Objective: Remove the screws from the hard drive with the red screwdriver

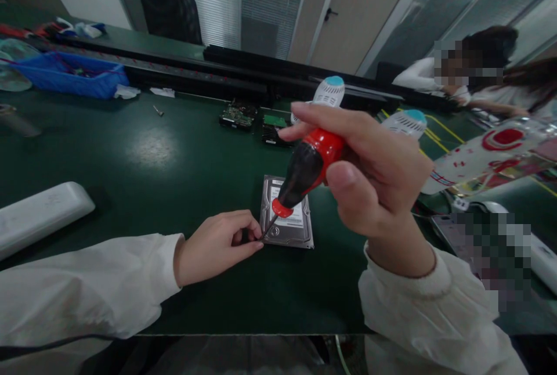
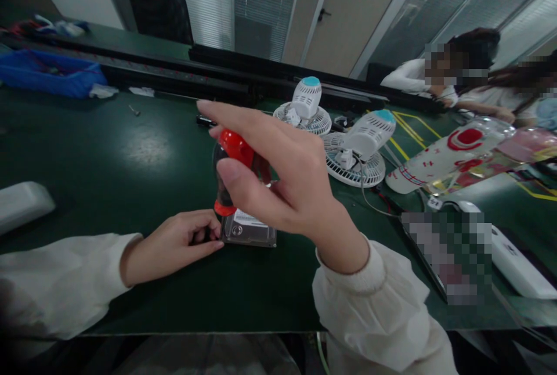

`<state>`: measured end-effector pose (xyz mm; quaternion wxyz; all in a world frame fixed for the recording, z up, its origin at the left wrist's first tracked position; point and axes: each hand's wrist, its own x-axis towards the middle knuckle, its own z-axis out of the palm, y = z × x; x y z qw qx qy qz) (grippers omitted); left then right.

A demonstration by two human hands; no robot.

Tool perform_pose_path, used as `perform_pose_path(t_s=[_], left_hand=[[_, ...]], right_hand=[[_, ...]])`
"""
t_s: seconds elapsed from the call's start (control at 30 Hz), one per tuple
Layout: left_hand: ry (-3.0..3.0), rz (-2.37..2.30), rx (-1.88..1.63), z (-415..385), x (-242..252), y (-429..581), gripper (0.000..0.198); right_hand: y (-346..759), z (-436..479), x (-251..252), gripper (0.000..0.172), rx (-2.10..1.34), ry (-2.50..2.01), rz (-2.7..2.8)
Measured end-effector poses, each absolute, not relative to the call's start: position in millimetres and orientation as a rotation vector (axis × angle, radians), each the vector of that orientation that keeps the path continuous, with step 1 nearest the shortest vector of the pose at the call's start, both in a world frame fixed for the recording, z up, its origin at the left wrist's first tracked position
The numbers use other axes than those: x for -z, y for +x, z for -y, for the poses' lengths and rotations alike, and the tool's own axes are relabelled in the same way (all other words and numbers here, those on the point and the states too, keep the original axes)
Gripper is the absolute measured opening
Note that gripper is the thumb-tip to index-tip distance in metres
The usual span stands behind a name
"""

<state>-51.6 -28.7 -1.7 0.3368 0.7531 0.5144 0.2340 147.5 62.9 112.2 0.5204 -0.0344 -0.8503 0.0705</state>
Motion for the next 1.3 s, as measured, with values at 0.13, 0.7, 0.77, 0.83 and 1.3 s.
perform_pose_path(t_s=[0.13, 0.7, 0.77, 0.83, 1.3], left_hand=[[1.961, -1.348, -0.598, 28, 2, -51, 0.014], [1.921, -1.357, -0.601, 29, -1, -50, 0.012], [1.934, -1.356, -0.603, 29, -1, -50, 0.012], [1.947, -1.35, -0.6, 29, -1, -50, 0.013], [1.958, -1.36, -0.599, 28, -1, -51, 0.012]], right_hand=[[150, -60, -112, 0.042, -0.217, -0.206, 2.115], [150, -63, -114, 0.039, -0.1, -0.118, 2.047], [148, -68, -112, 0.046, -0.146, -0.031, 2.05], [146, -72, -109, 0.051, -0.165, 0.002, 2.058], [147, -69, -112, 0.044, -0.048, -0.075, 2.043]])
